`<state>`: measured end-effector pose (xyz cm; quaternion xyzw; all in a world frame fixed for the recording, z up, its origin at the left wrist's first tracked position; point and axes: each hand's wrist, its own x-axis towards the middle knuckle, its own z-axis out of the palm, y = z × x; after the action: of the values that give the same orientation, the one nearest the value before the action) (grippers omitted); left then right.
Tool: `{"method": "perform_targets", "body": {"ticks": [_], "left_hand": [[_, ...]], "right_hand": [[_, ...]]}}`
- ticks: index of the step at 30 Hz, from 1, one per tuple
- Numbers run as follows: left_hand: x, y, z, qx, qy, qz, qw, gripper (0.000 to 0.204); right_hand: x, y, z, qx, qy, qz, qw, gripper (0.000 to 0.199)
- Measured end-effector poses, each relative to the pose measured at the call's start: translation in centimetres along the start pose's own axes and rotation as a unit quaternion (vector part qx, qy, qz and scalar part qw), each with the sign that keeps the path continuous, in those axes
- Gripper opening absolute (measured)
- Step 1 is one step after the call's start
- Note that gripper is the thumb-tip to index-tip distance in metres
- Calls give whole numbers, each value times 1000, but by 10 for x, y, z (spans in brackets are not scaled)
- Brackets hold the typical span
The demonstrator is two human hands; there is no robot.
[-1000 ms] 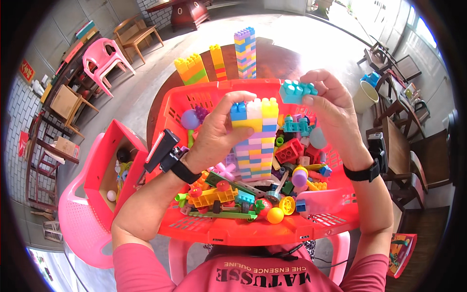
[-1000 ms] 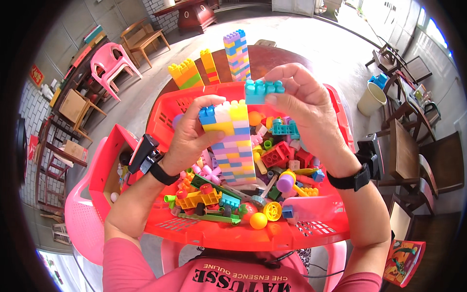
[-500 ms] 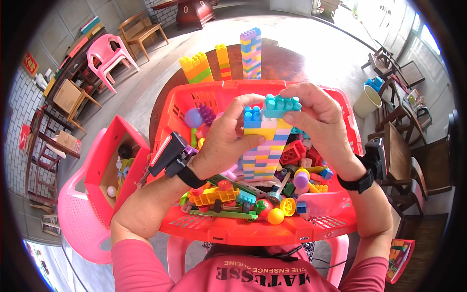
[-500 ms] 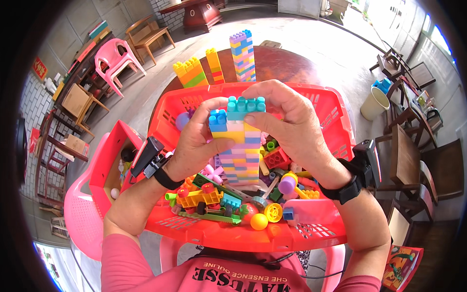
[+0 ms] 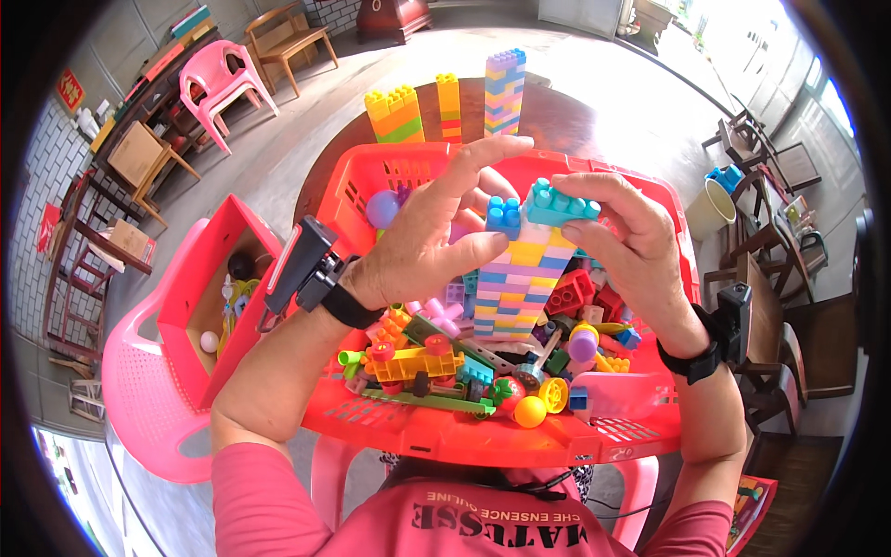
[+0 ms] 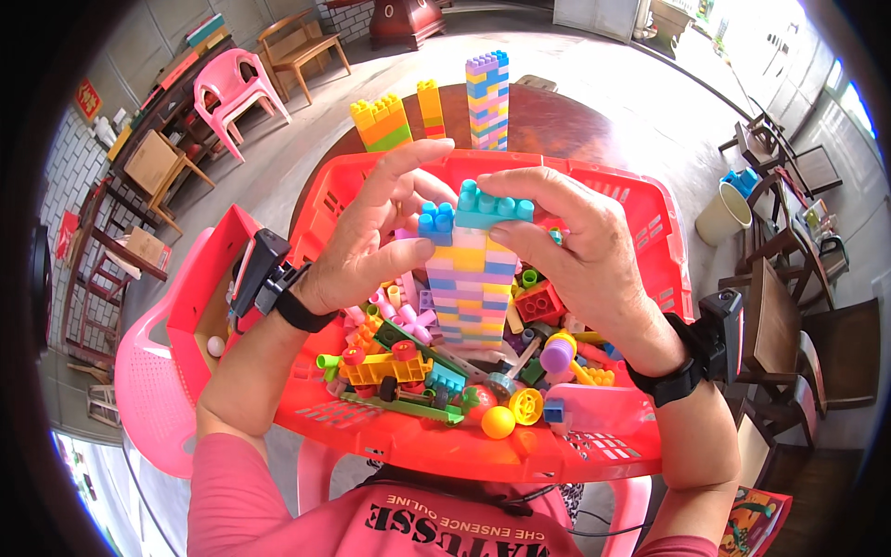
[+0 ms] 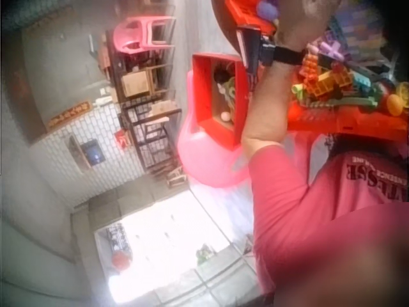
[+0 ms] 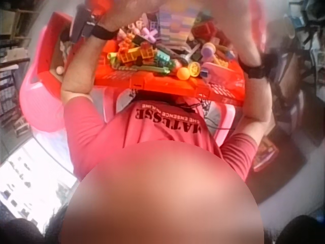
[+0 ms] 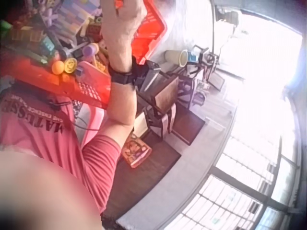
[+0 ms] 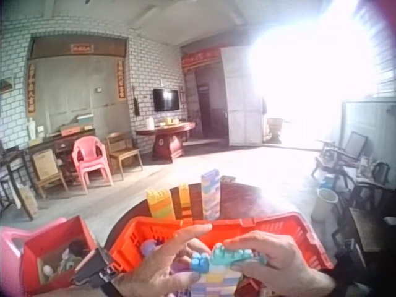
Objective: The person searches through a red basket for colorful plastic blocks and connects them together to build a multi-colored tower.
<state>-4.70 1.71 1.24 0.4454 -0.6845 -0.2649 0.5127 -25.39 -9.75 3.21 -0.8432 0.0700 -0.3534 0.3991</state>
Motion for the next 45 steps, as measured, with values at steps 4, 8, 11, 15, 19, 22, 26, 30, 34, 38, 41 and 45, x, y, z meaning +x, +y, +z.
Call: {"method": "perform_targets", "body": {"ticks": [4, 8, 11, 15, 19, 22, 26, 30, 34, 38, 41, 45], "left_hand": [[-1, 4, 4, 142, -12, 80, 987, 75], [-1, 3, 10, 162, 6, 103, 981, 72], [0, 2, 12, 155, 25, 114, 981, 69], [-2, 2, 16, 151, 44, 109, 981, 60], [-6, 3, 19, 147, 53, 90, 984, 53], [-6, 4, 18, 148, 52, 79, 984, 51], [-5, 1, 18, 120, 55, 66, 989, 48], [-4, -3, 17, 104, 58, 62, 991, 46], [-5, -4, 17, 95, 60, 49, 992, 47], [-6, -4, 17, 93, 70, 39, 992, 47], [-6, -7, 18, 76, 73, 39, 994, 48], [-5, -10, 19, 56, 72, 32, 995, 47]], "right_hand": [[-1, 0, -3, -94, -22, -57, 994, 36], [-6, 4, -1, -61, -74, -26, 995, 60], [-11, 7, 3, -47, -108, 22, 993, 79], [-9, 12, 4, -85, -110, -20, 990, 82], [-8, 14, 4, -81, -118, -34, 989, 80], [-10, 18, 10, -53, -80, -42, 995, 73], [-12, 24, 15, -43, -60, -50, 996, 73], [-13, 26, 18, -26, -48, -32, 998, 70], [-11, 24, 20, -11, -53, -22, 998, 66], [-8, 23, 19, -6, -72, -9, 997, 66], [-6, 25, 14, 57, -102, 56, 992, 66], [-1, 35, -12, 158, 7, 105, 982, 55]]}}
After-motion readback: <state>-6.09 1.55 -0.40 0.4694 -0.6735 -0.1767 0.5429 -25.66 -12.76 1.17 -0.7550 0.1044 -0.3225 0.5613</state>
